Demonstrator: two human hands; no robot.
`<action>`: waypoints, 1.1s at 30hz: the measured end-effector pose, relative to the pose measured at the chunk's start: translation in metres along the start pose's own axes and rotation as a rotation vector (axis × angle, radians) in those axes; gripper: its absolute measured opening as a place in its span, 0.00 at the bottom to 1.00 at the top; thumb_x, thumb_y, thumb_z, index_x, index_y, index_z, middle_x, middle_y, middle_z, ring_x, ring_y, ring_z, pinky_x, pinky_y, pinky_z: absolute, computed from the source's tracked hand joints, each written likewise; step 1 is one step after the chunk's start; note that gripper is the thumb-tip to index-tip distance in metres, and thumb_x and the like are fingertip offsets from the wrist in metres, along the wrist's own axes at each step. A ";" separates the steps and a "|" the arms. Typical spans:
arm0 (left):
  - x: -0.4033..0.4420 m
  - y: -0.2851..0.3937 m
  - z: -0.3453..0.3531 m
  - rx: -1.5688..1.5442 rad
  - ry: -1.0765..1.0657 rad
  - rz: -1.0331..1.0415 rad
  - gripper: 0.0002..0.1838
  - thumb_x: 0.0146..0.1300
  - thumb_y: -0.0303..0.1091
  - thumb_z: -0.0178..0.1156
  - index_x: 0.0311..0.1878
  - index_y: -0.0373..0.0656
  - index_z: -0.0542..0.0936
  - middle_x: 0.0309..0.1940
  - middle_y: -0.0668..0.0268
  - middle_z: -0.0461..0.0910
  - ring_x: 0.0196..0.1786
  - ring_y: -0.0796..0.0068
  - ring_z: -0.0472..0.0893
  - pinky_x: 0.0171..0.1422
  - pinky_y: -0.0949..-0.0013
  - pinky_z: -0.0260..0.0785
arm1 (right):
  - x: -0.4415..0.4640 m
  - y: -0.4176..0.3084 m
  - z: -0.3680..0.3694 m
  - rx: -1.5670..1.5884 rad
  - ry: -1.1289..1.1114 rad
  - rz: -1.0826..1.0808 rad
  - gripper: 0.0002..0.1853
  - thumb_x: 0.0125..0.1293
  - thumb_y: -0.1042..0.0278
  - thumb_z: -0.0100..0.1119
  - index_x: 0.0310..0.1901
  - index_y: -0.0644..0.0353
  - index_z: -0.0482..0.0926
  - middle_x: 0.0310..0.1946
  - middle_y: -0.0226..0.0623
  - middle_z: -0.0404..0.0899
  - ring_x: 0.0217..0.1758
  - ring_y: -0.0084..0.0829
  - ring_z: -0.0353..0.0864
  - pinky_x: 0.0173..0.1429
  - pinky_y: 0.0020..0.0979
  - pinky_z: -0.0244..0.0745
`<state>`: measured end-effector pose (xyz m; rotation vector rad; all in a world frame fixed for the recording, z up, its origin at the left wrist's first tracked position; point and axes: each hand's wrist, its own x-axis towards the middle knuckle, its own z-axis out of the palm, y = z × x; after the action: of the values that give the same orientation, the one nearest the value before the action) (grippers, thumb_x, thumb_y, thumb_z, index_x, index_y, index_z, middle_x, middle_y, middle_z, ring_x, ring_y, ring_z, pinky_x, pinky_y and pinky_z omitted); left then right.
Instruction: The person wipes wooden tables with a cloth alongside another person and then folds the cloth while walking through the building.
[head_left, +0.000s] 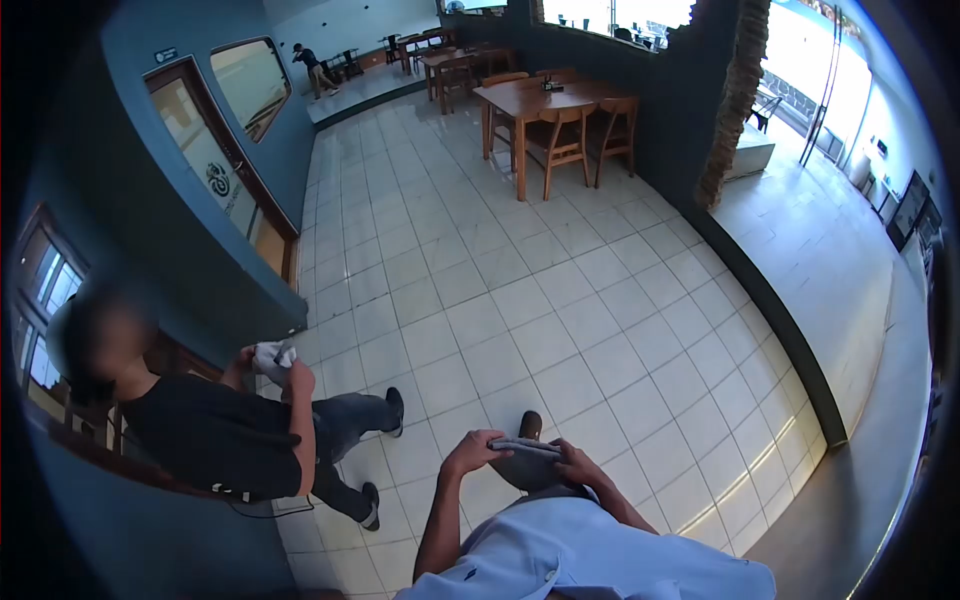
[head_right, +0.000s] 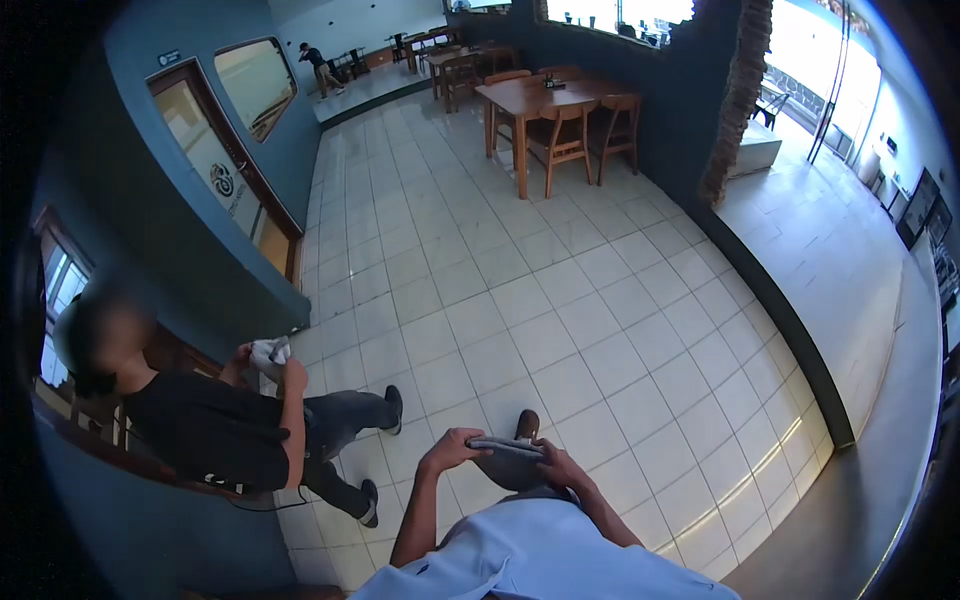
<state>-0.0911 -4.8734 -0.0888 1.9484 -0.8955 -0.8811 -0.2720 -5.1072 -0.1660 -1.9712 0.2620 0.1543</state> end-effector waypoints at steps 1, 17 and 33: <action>0.022 -0.011 -0.009 -0.036 0.015 -0.052 0.19 0.58 0.43 0.74 0.41 0.36 0.82 0.27 0.66 0.81 0.33 0.81 0.76 0.40 0.69 0.71 | 0.031 -0.004 -0.013 0.038 0.007 -0.071 0.24 0.58 0.70 0.63 0.58 0.61 0.73 0.51 0.52 0.80 0.56 0.46 0.82 0.59 0.42 0.76; 0.308 -0.101 -0.320 -0.137 0.333 -0.213 0.16 0.58 0.41 0.73 0.44 0.41 0.87 0.28 0.64 0.86 0.31 0.73 0.82 0.42 0.68 0.74 | 0.575 -0.112 -0.148 -0.314 -0.333 -0.438 0.16 0.63 0.69 0.62 0.53 0.57 0.77 0.52 0.43 0.79 0.53 0.47 0.82 0.55 0.41 0.78; 0.709 -0.117 -0.692 0.055 -0.099 -0.141 0.19 0.54 0.44 0.73 0.42 0.39 0.85 0.28 0.62 0.84 0.29 0.70 0.81 0.36 0.65 0.73 | 0.978 -0.169 -0.294 0.018 0.015 -0.087 0.18 0.59 0.58 0.73 0.41 0.63 0.79 0.33 0.40 0.80 0.36 0.31 0.79 0.43 0.34 0.76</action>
<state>0.8664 -5.1514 -0.0670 2.0497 -0.8544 -1.0528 0.7131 -5.4214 -0.1204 -1.9629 0.1867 0.0811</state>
